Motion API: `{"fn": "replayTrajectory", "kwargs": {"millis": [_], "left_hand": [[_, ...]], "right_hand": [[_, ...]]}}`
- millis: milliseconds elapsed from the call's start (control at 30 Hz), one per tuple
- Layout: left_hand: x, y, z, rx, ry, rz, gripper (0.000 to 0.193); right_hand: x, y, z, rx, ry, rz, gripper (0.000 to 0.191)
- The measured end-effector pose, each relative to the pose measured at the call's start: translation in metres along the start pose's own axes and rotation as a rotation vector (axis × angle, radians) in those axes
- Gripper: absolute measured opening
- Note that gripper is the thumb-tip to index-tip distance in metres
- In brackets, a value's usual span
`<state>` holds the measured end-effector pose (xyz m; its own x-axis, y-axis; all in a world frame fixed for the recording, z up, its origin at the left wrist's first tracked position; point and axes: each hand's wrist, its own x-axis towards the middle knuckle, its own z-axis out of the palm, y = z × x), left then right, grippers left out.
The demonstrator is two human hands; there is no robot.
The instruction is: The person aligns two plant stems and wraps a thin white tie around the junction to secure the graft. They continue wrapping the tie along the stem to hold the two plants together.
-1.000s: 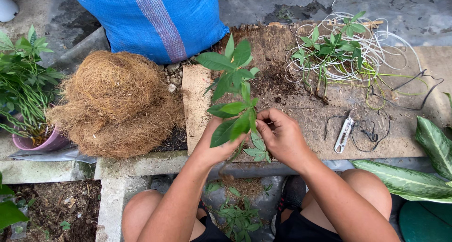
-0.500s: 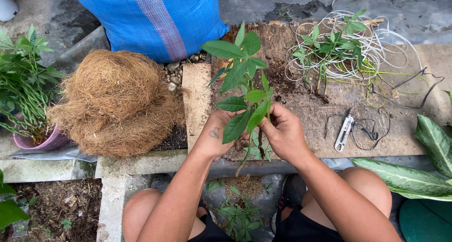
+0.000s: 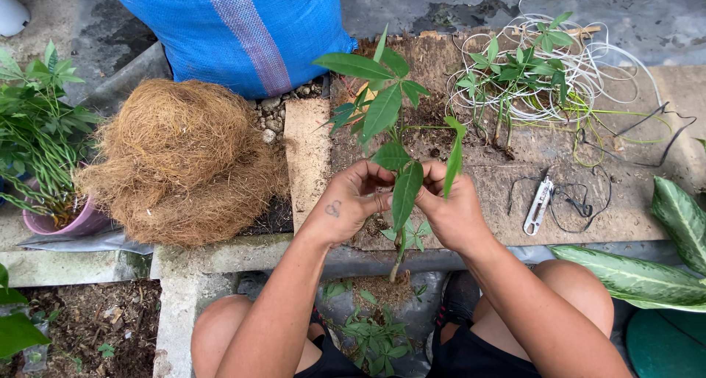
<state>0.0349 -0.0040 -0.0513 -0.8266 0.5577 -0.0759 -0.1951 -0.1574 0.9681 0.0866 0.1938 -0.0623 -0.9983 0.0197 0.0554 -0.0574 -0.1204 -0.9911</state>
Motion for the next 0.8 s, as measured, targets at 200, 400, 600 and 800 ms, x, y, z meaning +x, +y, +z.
{"fn": "replayTrajectory", "kwargs": {"millis": [200, 400, 600, 800], "left_hand": [[0.001, -0.01, -0.004, -0.152, -0.09, 0.022, 0.025], [0.0, -0.016, 0.001, -0.189, -0.024, 0.0, 0.02], [-0.002, -0.011, 0.001, -0.192, 0.019, 0.033, 0.023], [-0.003, -0.01, 0.003, -0.194, 0.042, 0.08, 0.019]], "right_hand": [[-0.005, -0.013, 0.006, 0.059, -0.008, -0.007, 0.013], [-0.005, -0.024, 0.015, 0.191, 0.054, 0.056, 0.013], [-0.013, -0.036, 0.015, -0.037, -0.005, -0.059, 0.009], [-0.015, -0.044, 0.014, -0.235, -0.107, 0.064, 0.012]]}}
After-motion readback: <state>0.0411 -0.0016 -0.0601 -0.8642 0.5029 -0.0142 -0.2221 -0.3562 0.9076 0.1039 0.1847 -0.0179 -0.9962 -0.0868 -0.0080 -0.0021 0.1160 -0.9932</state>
